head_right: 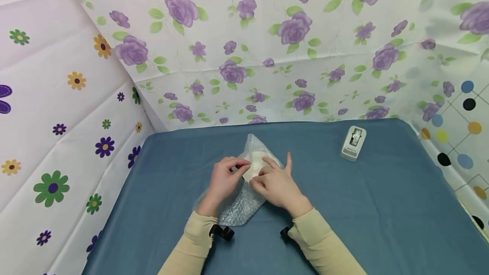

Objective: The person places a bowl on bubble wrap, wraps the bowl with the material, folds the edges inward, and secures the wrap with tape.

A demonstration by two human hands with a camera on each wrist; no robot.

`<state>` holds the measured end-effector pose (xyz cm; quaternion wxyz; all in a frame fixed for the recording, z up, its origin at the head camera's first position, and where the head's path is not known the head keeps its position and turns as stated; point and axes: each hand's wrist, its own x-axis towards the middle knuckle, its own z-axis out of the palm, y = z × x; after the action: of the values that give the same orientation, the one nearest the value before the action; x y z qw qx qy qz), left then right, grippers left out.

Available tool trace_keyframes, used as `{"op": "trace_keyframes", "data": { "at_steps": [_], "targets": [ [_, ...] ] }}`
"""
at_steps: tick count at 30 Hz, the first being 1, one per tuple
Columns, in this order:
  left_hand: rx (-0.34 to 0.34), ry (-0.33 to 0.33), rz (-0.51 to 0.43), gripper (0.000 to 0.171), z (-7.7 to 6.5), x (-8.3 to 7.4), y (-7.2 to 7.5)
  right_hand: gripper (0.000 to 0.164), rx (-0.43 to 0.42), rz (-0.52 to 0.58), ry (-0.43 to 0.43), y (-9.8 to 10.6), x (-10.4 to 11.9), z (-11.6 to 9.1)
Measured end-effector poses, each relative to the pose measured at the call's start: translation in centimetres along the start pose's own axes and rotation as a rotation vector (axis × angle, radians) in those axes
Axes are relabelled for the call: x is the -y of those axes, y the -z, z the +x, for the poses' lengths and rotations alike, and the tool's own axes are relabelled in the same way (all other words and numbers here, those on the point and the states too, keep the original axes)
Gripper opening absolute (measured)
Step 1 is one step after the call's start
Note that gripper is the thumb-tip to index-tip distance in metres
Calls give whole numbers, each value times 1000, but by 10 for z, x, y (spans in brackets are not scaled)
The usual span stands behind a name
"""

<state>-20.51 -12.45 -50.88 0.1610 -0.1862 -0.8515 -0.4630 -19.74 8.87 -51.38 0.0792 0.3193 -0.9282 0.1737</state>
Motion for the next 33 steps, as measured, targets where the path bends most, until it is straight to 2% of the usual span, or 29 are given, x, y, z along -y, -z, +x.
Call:
{"op": "trace_keyframes", "data": {
  "at_steps": [7,13,22,33],
  "targets": [
    [26,-8,25,11,0,0,-4,26,32,-4,-12,5,-1,-1],
    [38,1,44,11,2,-5,-6,25,28,14,-7,5,-2,0],
    [59,-31,51,12,0,-9,-10,28,44,22,-12,5,-3,1],
    [72,-1,58,11,-2,-4,-13,28,72,62,-18,7,-5,0]
  ]
}}
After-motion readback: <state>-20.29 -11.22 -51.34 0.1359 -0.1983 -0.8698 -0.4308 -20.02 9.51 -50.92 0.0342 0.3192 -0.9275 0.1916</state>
